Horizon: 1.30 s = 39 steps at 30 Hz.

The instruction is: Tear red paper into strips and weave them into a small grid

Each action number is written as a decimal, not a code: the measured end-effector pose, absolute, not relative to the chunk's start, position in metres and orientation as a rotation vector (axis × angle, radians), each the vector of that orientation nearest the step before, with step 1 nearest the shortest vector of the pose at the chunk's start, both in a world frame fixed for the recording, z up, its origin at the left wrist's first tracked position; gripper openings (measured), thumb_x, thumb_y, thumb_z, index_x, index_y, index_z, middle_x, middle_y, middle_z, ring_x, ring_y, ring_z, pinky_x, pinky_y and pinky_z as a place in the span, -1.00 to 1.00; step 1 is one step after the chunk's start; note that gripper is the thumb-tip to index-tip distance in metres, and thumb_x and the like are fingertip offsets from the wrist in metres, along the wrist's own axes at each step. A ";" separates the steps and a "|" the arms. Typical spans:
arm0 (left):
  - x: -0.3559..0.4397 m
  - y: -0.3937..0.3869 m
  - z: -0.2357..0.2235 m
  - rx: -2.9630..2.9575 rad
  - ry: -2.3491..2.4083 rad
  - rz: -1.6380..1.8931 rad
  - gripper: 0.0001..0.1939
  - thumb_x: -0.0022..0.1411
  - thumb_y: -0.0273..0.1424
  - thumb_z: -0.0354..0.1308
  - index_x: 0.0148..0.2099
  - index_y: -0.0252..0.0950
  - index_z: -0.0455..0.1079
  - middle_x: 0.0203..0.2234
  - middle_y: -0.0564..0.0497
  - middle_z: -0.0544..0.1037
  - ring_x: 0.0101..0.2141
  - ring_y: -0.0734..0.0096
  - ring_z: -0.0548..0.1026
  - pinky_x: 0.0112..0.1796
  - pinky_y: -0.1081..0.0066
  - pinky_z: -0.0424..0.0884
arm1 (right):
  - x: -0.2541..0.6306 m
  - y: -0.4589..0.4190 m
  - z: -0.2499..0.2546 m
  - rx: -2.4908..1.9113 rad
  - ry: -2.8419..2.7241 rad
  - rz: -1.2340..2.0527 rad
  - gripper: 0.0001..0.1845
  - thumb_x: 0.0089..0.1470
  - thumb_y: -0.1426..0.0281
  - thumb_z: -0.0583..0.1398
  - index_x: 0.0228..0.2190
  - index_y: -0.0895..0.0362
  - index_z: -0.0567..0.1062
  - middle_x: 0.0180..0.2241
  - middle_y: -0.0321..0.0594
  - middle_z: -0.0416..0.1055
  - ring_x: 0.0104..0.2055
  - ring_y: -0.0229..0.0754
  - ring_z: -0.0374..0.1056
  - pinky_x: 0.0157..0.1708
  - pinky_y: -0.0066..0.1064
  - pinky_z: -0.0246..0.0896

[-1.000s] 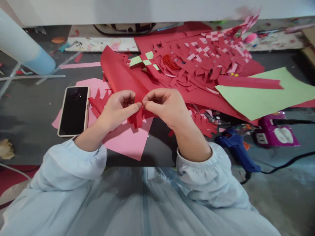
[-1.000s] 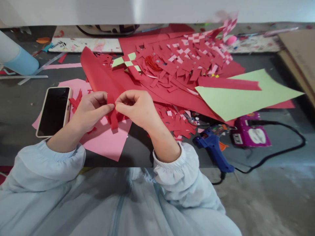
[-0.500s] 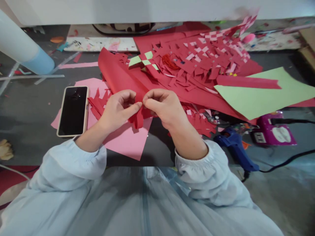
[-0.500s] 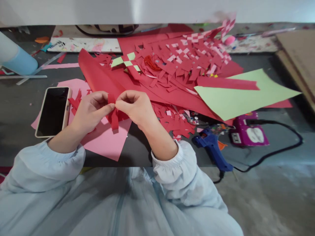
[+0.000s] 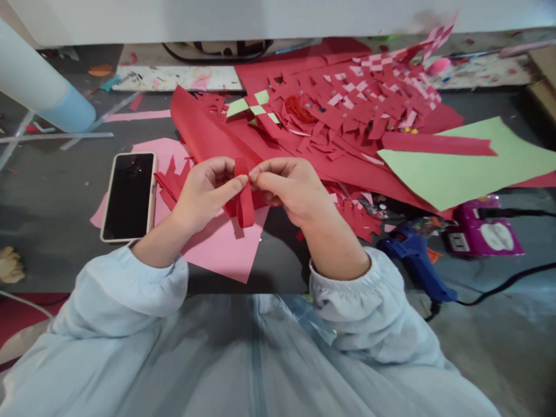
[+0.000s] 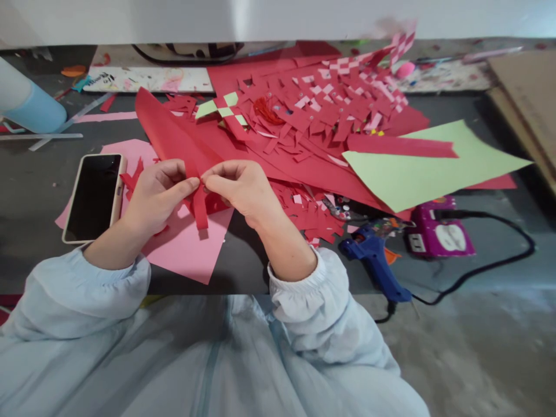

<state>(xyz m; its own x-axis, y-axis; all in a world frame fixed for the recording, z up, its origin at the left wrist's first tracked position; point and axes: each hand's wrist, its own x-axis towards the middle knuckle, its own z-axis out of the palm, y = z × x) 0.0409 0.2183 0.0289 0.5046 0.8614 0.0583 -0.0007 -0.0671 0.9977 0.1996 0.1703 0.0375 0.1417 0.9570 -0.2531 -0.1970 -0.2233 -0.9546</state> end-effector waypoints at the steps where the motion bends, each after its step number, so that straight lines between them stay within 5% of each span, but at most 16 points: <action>1: 0.041 0.218 0.030 1.466 0.800 0.844 -0.78 0.08 -0.36 0.34 -0.47 -0.27 0.36 -0.58 0.12 0.36 -0.52 0.54 0.28 -0.49 0.49 0.24 | 0.200 0.171 0.039 -1.320 -0.829 1.338 -0.88 -0.34 0.37 0.29 -0.60 0.15 0.54 -0.66 -0.42 0.33 -0.65 -0.46 0.05 -0.64 -0.50 -0.11; 20: 0.041 0.219 0.032 1.421 0.824 0.819 -0.83 0.05 -0.37 0.34 -0.44 -0.29 0.41 -0.55 0.11 0.42 -0.51 0.54 0.37 -0.43 0.48 0.35 | 0.206 0.168 0.036 -1.423 -1.060 1.250 -0.88 -0.23 0.38 0.23 -0.67 0.14 0.42 -0.68 -0.44 0.20 -0.60 -0.42 0.01 -0.56 -0.45 -0.07; 31: 0.042 0.221 0.036 1.205 0.763 0.806 -0.81 0.01 -0.37 0.42 -0.48 -0.29 0.47 -0.62 0.12 0.43 -0.53 0.55 0.42 -0.46 0.53 0.40 | 0.210 0.168 0.037 -1.375 -1.061 1.281 -0.75 -0.03 0.29 0.25 -0.62 0.15 0.55 -0.64 -0.31 0.39 -0.60 -0.39 0.14 -0.59 -0.48 -0.02; 37: 0.040 0.223 0.030 1.192 0.795 0.819 -0.77 -0.04 -0.32 0.47 -0.43 -0.29 0.50 -0.55 0.11 0.48 -0.53 0.58 0.40 -0.47 0.54 0.36 | 0.213 0.167 0.037 -1.385 -1.231 1.330 -0.96 -0.22 0.48 0.32 -0.58 0.16 0.55 -0.62 -0.36 0.41 -0.54 -0.37 0.25 -0.47 -0.47 0.16; 39: 0.040 0.223 0.029 1.215 0.801 0.807 -0.76 -0.03 -0.30 0.46 -0.42 -0.29 0.49 -0.54 0.11 0.48 -0.52 0.58 0.39 -0.47 0.53 0.35 | 0.213 0.168 0.036 -1.377 -1.194 1.314 -0.89 -0.21 0.50 0.31 -0.48 0.16 0.59 -0.58 -0.37 0.43 -0.53 -0.37 0.27 -0.46 -0.47 0.18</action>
